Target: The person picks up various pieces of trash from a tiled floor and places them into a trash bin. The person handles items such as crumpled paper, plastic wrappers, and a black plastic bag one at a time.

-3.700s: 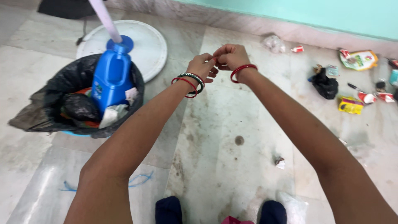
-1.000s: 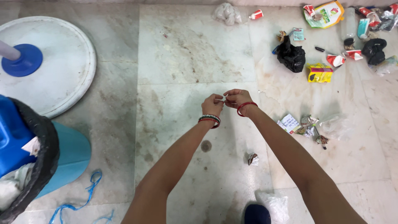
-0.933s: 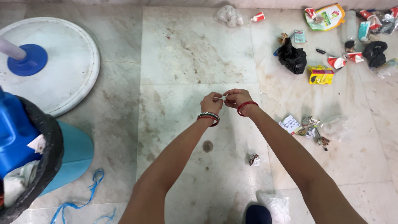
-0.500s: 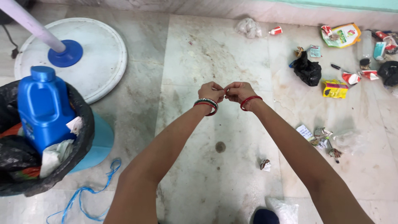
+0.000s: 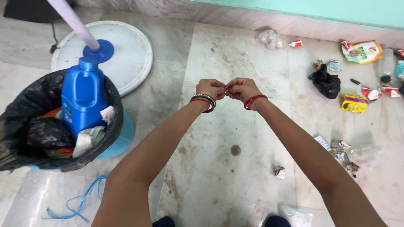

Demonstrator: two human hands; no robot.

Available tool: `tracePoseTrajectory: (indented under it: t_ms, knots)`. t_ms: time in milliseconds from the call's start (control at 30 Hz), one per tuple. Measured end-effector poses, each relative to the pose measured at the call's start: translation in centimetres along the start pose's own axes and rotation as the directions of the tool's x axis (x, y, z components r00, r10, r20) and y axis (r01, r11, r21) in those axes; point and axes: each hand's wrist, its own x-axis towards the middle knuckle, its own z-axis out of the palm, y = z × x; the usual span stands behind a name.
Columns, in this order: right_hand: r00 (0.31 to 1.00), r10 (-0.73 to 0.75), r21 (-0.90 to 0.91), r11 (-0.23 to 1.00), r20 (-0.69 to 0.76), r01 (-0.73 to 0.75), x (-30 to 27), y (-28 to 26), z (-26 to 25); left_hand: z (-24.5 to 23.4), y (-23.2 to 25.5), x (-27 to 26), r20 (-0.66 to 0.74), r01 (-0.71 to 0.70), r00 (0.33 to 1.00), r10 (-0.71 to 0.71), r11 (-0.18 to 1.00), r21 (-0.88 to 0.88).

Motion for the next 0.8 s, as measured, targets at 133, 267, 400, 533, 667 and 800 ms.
tracePoseTrajectory:
  t_ms: [133, 267, 400, 533, 667, 800]
  knots:
    - [1.000, 0.010, -0.026, 1.000, -0.029, -0.011, -0.9, -1.9, 2.4, -1.3, 1.2, -1.5, -0.118, -0.056, 0.991, 0.071, 0.990, 0.129]
    - [0.998, 0.036, -0.014, 0.999, -0.053, -0.036, -1.8, -3.7, 4.8, -2.6, 2.2, -2.6, -0.135, -0.168, 0.971, 0.195, 0.967, 0.193]
    - [0.999, 0.017, 0.017, 1.000, -0.043, -0.017, -2.5, -5.2, 6.7, -4.3, 2.9, -3.6, -0.093, -0.286, 0.941, 0.326, 0.910, 0.299]
    - [1.000, -0.012, -0.038, 0.999, -0.015, 0.011, -2.9, -6.0, 8.7, -5.6, 3.8, -4.1, -0.101, -0.302, 0.937, 0.334, 0.922, 0.243]
    - [0.999, -0.049, -0.113, 0.992, 0.004, 0.049, -2.6, -6.4, 11.1, -8.2, 5.5, -5.1, -0.031, -0.330, 0.934, 0.357, 0.891, 0.312]
    - [0.989, -0.109, -0.120, 0.985, 0.097, 0.120, -1.6, -6.1, 14.6, -11.4, 8.0, -6.6, 0.016, -0.318, 0.938, 0.347, 0.840, 0.440]
